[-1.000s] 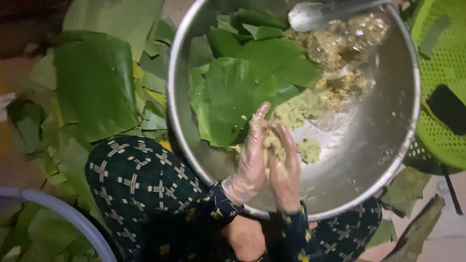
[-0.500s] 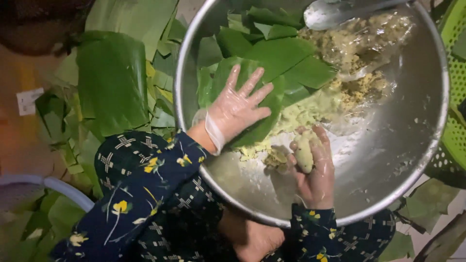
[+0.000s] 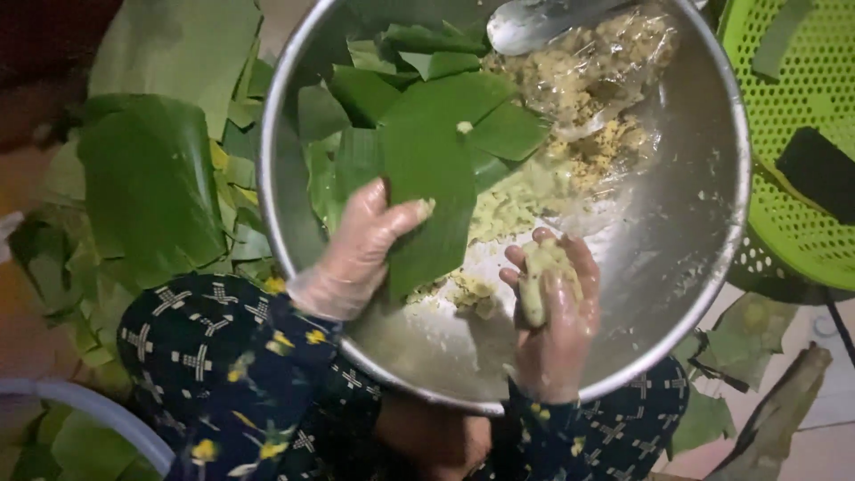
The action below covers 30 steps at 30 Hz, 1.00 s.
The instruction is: Shaping portions of dough into balls or cylinders by hand in a large metal bowl.
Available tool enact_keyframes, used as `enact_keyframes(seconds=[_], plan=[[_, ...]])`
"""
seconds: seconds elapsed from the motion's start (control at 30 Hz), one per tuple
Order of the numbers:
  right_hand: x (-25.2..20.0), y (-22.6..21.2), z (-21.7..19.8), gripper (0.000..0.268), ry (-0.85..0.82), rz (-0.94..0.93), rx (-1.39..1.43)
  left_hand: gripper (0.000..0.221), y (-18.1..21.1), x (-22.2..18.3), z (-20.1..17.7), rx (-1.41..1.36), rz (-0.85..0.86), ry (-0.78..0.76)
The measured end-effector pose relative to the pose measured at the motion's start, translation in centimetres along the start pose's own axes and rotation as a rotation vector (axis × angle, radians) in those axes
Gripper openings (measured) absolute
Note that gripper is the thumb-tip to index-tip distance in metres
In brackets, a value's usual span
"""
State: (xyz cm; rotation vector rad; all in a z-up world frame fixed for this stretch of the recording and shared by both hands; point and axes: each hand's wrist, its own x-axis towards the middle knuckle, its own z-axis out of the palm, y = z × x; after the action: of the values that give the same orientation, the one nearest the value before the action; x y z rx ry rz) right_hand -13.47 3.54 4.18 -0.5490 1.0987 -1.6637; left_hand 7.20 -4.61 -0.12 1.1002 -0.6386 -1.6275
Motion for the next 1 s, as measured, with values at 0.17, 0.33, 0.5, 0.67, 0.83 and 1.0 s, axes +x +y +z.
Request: enact_keyframes(seconds=[0.17, 0.33, 0.5, 0.67, 0.83, 1.0], plan=[[0.6, 4.1, 4.1, 0.045, -0.295, -0.449, -0.664, 0.023, 0.8, -3.6, 5.3, -0.162, -0.013, -0.112], [2.4, 8.5, 3.8, 0.053, -0.474, -0.665, -1.333, 0.071, 1.2, -3.5, 4.5, -0.225, 0.025, -0.063], [0.1, 6.0, 3.7, 0.065, -0.723, -0.318, -1.525, 0.098, 5.5, -4.2, 5.1, -0.1, -0.395, 0.297], [-1.2, 8.4, 1.3, 0.074, -0.688, -0.635, -1.903, 0.069, -3.6, -2.9, 3.1, -0.1, -0.15, 0.205], [1.8, 1.3, 4.1, 0.056, -0.892, -0.071, -1.075, 0.086, -1.1, -2.5, 2.7, -0.089, -0.137, 0.168], [3.6, -2.1, 1.3, 0.03, -0.506, -0.071, -1.337, 0.057, 4.4, -2.6, 2.7, -0.174, -0.157, 0.411]])
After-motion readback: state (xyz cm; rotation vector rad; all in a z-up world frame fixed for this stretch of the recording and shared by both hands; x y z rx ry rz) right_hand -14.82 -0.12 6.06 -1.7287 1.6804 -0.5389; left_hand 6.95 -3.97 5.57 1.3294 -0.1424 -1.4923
